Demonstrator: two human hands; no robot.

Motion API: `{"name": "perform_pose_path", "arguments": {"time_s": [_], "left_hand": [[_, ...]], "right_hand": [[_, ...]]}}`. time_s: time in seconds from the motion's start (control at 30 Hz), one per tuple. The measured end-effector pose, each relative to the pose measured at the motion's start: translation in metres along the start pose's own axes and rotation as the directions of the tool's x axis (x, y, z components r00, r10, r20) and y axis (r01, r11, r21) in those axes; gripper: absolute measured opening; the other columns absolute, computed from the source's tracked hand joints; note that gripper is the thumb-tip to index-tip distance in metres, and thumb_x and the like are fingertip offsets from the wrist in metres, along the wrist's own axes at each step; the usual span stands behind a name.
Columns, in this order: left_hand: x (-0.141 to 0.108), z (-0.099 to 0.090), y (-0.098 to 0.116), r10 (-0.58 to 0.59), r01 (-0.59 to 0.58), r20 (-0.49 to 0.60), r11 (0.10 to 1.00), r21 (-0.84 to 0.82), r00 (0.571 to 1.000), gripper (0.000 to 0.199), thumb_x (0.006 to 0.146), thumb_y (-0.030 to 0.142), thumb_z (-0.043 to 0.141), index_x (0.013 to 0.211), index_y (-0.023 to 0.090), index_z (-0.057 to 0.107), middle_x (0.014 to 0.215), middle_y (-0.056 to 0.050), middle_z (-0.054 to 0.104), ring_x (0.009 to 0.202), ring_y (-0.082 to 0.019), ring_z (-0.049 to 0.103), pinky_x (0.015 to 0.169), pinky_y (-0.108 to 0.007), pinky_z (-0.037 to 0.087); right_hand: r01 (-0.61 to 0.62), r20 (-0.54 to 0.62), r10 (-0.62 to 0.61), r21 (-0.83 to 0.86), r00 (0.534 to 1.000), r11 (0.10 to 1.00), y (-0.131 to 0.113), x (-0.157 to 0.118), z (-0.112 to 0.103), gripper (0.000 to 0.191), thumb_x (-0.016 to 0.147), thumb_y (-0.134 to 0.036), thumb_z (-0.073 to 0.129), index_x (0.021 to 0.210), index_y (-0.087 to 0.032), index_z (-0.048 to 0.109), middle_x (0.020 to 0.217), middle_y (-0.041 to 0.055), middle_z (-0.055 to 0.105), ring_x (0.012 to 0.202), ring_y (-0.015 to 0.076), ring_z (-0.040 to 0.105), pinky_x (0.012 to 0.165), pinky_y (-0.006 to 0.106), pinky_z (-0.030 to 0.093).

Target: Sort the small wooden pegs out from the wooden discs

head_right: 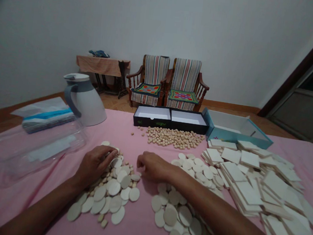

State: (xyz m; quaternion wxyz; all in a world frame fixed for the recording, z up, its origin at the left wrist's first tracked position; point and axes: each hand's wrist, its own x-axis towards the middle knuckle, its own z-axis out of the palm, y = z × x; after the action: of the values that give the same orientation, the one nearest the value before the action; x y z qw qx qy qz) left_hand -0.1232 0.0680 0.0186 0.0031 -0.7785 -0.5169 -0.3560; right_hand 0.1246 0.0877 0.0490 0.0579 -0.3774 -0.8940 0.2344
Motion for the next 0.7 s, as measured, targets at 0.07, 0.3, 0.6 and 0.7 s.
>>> {"name": "perform_pose_path", "arguments": {"time_s": [0.07, 0.3, 0.6, 0.7], "left_hand": [[0.0, 0.001, -0.001, 0.001, -0.001, 0.0, 1.0, -0.002, 1.0, 0.032, 0.094, 0.041, 0.046, 0.085, 0.019, 0.067, 0.083, -0.005, 0.072, 0.079, -0.02, 0.065, 0.074, -0.031, 0.047], [0.001, -0.002, 0.0, 0.004, -0.004, -0.007, 1.0, -0.007, 1.0, 0.033, 0.095, 0.041, 0.045, 0.084, 0.019, 0.067, 0.082, -0.005, 0.072, 0.078, -0.02, 0.065, 0.072, -0.032, 0.048], [0.001, -0.004, 0.003, 0.007, -0.007, -0.008, 1.0, -0.002, 1.0, 0.033, 0.095, 0.04, 0.044, 0.084, 0.019, 0.067, 0.081, -0.006, 0.072, 0.077, -0.02, 0.065, 0.072, -0.032, 0.048], [0.001, -0.004, 0.004, 0.004, -0.004, -0.01, 1.0, -0.009, 1.0, 0.033, 0.095, 0.04, 0.044, 0.084, 0.019, 0.067, 0.082, -0.006, 0.072, 0.079, -0.02, 0.065, 0.073, -0.032, 0.048]], "right_hand": [[0.04, 0.004, -0.041, 0.022, 0.999, 0.999, -0.005, -0.003, 0.016, 0.024, 0.07, -0.008, 0.056, 0.091, -0.016, 0.063, 0.094, 0.0058, 0.061, 0.077, 0.0142, 0.054, 0.064, 0.022, 0.038], [-0.132, -0.056, 0.127, -0.087, 0.99, 0.987, 0.02, 0.008, 0.006, 0.021, 0.073, -0.003, 0.05, 0.086, -0.014, 0.064, 0.089, 0.0078, 0.061, 0.078, 0.0152, 0.053, 0.067, 0.024, 0.037], [-0.068, -0.102, 0.066, -0.014, 0.993, 0.998, 0.001, 0.006, 0.006, 0.028, 0.074, -0.011, 0.059, 0.101, -0.016, 0.064, 0.099, 0.0083, 0.062, 0.086, 0.0176, 0.057, 0.074, 0.026, 0.041], [-0.052, -0.057, 0.051, -0.012, 0.997, 0.999, -0.009, 0.005, 0.025, 0.03, 0.071, -0.013, 0.061, 0.101, -0.016, 0.065, 0.102, 0.009, 0.062, 0.089, 0.0193, 0.058, 0.074, 0.026, 0.04]]}}
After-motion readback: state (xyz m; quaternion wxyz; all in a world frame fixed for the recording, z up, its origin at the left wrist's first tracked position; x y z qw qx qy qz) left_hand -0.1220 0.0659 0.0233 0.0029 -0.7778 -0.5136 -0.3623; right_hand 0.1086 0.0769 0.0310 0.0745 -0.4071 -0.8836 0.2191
